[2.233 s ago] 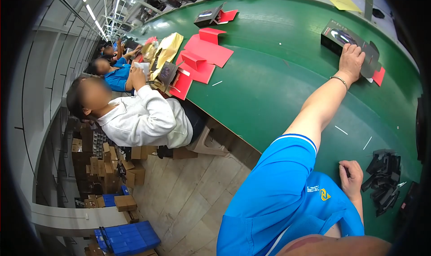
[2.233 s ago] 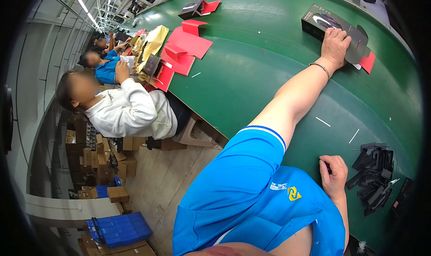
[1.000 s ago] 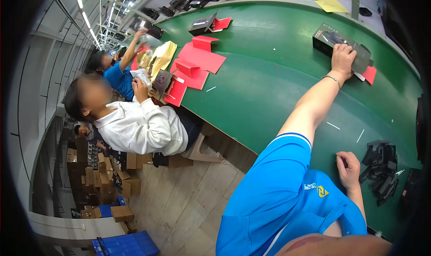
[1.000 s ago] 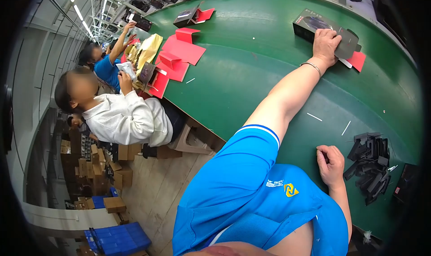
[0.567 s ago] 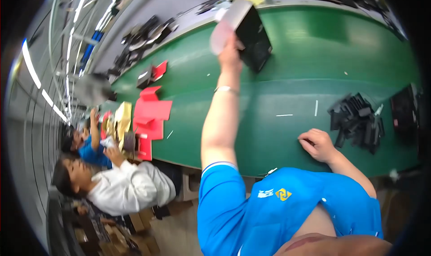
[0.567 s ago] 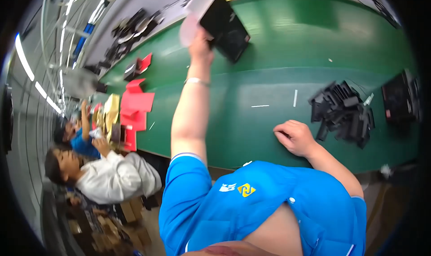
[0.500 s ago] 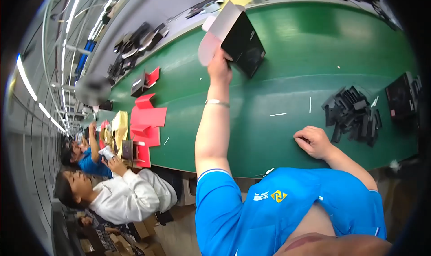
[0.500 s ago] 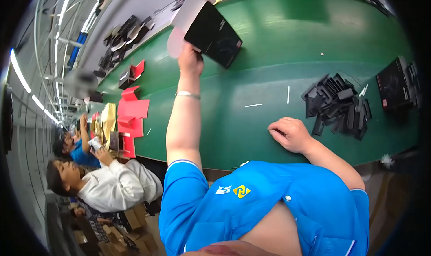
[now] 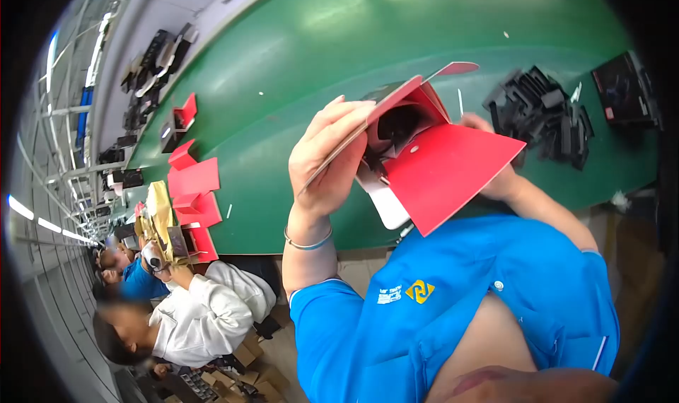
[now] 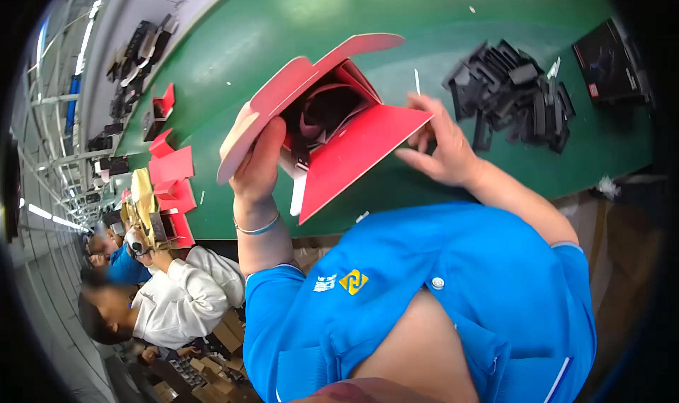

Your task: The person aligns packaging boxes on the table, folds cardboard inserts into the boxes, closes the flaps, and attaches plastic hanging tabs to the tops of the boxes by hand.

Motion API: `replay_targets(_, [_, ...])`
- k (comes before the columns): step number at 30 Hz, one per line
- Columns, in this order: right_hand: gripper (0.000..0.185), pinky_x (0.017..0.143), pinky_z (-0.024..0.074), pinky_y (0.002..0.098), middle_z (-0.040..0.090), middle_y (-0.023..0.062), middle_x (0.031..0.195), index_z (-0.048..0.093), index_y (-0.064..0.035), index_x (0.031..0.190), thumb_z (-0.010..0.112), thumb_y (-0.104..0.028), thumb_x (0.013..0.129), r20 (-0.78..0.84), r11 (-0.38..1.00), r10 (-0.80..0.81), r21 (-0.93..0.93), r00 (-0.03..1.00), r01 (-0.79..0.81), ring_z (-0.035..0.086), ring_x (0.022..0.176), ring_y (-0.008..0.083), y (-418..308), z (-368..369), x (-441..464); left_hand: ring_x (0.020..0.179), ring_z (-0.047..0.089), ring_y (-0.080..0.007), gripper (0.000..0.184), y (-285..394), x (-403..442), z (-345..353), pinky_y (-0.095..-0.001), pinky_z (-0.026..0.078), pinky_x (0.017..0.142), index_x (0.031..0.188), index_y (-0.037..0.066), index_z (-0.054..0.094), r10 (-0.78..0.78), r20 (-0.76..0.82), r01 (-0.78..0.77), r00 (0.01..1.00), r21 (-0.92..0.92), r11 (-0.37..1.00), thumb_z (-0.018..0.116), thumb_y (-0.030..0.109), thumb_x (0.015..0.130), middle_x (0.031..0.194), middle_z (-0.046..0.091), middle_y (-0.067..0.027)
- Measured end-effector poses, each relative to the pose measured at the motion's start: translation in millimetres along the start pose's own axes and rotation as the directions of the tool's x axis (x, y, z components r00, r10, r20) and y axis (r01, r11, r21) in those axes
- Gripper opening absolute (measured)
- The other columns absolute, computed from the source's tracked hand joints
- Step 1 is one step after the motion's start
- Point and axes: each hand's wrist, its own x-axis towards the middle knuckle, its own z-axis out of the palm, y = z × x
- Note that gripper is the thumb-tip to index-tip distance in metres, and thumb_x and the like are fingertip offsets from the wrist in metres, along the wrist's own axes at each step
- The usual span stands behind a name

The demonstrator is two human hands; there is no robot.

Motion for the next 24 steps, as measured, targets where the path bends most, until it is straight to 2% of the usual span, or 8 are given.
replay_targets(1, [0.058, 0.059, 0.0434, 0.0221, 0.051, 0.0097, 0.112, 0.047, -0.0059, 0.126, 0.066, 0.006, 0.072, -0.004, 1.0, 0.03, -0.007, 1.0, -0.03, 0.05, 0.068, 0.0107, -4.7, 2.7, 0.7, 0.097, 0.058, -0.0213, 0.026, 0.9, -6.2, 0.7, -0.0356, 0.044, 0.091, 0.107, -0.002, 0.064, 0.011, 0.023, -0.012, 1.0, 0.046, 0.999, 0.06, -0.001, 0.081, 0.108, 0.063, -0.0133])
replay_targets(3, [0.056, 0.063, 0.0454, 0.0228, 0.043, 0.013, 0.121, 0.048, -0.0043, 0.124, 0.068, 0.004, 0.073, -0.19, 0.946, -0.007, 0.316, 0.982, 0.068, 0.051, 0.076, 0.0132, -21.8, 1.6, 9.1, 0.098, 0.059, -0.0228, 0.028, 0.7, -14.0, 4.9, -0.0378, 0.043, 0.095, 0.108, -0.002, 0.065, 0.043, 0.065, -0.052, 0.997, 0.145, 0.988, 0.061, 0.0, 0.08, 0.109, 0.063, -0.0137])
replay_targets(4, [0.056, 0.063, 0.0454, 0.0228, 0.043, 0.013, 0.121, 0.048, -0.0043, 0.124, 0.068, 0.004, 0.073, -0.189, 0.947, 0.007, 0.318, 0.982, 0.054, 0.051, 0.076, 0.0132, -27.5, -2.2, 12.3, 0.098, 0.059, -0.0228, 0.028, 0.7, -15.8, 7.1, -0.0378, 0.043, 0.095, 0.108, -0.002, 0.065, 0.03, 0.068, -0.039, 0.997, 0.14, 0.989, 0.061, 0.0, 0.08, 0.109, 0.063, -0.0137])
replay_targets(8, [0.054, 0.067, 0.046, 0.0235, 0.039, 0.0139, 0.125, 0.05, -0.0036, 0.121, 0.071, 0.001, 0.072, -0.021, 0.934, -0.351, -0.069, 0.936, 0.349, 0.052, 0.08, 0.014, -52.8, -14.4, 28.2, 0.1, 0.058, -0.024, 0.027, 2.3, -24.0, 9.5, -0.0397, 0.04, 0.1, 0.107, -0.001, 0.065, 0.033, 0.053, -0.038, 0.998, 0.108, 0.993, 0.061, 0.001, 0.08, 0.11, 0.063, -0.0131])
replay_targets(10, [0.04, 0.065, 0.0457, 0.024, 0.047, 0.0136, 0.117, 0.059, -0.0032, 0.109, 0.074, -0.002, 0.072, -0.038, 0.902, -0.426, -0.103, 0.904, 0.42, 0.053, 0.079, 0.0148, -66.8, -12.1, 39.2, 0.101, 0.058, -0.024, 0.027, 5.8, -24.8, 8.6, -0.0396, 0.04, 0.099, 0.107, 0.0, 0.065, 0.026, 0.061, -0.03, 0.998, 0.076, 0.997, 0.061, 0.001, 0.08, 0.11, 0.063, -0.0131])
replay_targets(13, [0.024, 0.064, 0.0457, 0.0242, 0.057, 0.0108, 0.1, 0.065, -0.0033, 0.093, 0.075, -0.003, 0.071, 0.15, 0.922, -0.384, 0.008, 0.911, 0.387, 0.055, 0.075, 0.0163, -90.3, -31.6, 44.6, 0.102, 0.058, -0.0241, 0.027, 9.6, -26.1, 9.9, -0.0392, 0.04, 0.099, 0.106, 0.0, 0.066, 0.019, 0.107, -0.014, 0.994, -0.042, 0.999, 0.062, 0.001, 0.079, 0.109, 0.063, -0.0133])
replay_targets(18, [0.018, 0.063, 0.0461, 0.0245, 0.062, 0.0068, 0.082, 0.067, -0.0035, 0.086, 0.075, -0.004, 0.07, 0.194, 0.973, -0.228, 0.075, 0.954, 0.218, 0.055, 0.067, 0.0185, -121.1, -35.5, 49.1, 0.102, 0.058, -0.0243, 0.029, 7.5, -34.8, 22.2, -0.0394, 0.041, 0.099, 0.107, -0.001, 0.065, -0.079, 0.138, 0.127, 0.987, -0.387, 0.913, 0.061, -0.002, 0.078, 0.108, 0.063, -0.014])
replay_targets(24, [0.006, 0.067, 0.0487, 0.0345, 0.063, 0.0066, 0.076, 0.069, -0.0041, 0.079, 0.069, -0.006, 0.073, 0.382, 0.937, -0.308, -0.033, 0.871, 0.347, 0.057, 0.066, 0.0219, -123.4, -37.3, 50.1, 0.101, 0.059, -0.025, 0.031, -6.9, -44.0, 23.0, -0.0404, 0.039, 0.1, 0.106, -0.002, 0.065, -0.176, 0.063, 0.186, 0.982, -0.41, 0.893, 0.063, 0.004, 0.076, 0.107, 0.064, -0.0148])
